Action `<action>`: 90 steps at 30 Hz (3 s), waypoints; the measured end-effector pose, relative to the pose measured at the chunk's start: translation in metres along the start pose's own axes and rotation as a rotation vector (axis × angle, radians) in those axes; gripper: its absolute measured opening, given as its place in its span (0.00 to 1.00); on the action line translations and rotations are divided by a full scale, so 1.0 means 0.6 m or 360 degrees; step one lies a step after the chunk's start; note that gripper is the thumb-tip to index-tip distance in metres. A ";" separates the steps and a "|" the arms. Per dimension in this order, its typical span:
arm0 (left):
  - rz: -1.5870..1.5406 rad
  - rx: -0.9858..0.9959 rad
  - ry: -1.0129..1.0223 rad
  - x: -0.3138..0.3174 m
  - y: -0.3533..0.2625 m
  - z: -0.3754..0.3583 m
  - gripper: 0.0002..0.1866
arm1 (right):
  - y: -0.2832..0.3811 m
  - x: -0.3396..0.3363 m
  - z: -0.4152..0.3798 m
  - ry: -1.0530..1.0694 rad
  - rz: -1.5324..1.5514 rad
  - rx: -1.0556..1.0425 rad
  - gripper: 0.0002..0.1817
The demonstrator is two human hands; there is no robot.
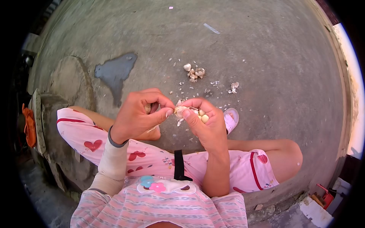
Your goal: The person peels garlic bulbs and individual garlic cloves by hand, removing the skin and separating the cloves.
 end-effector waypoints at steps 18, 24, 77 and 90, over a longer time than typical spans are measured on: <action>-0.0662 -0.0269 -0.0119 0.021 0.037 0.005 0.03 | 0.026 0.023 0.002 -0.0194 -0.0549 -0.0547 0.17; -0.1129 -0.0146 -0.0184 -0.003 0.047 0.008 0.12 | 0.006 0.000 0.001 -0.0127 0.0272 -0.0084 0.15; -0.0566 -0.0059 -0.0430 -0.034 0.061 0.008 0.08 | -0.003 0.003 0.007 -0.0203 0.0476 -0.0151 0.15; 0.0331 0.0277 -0.0292 -0.005 -0.019 0.003 0.05 | 0.071 0.022 -0.015 -0.0301 -0.1069 -0.0694 0.14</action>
Point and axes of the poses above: each hand's wrist, its own z-axis towards the middle knuckle, its own x-axis out of the palm, y = z × x, the point moved 9 cm from there along z, towards the middle knuckle
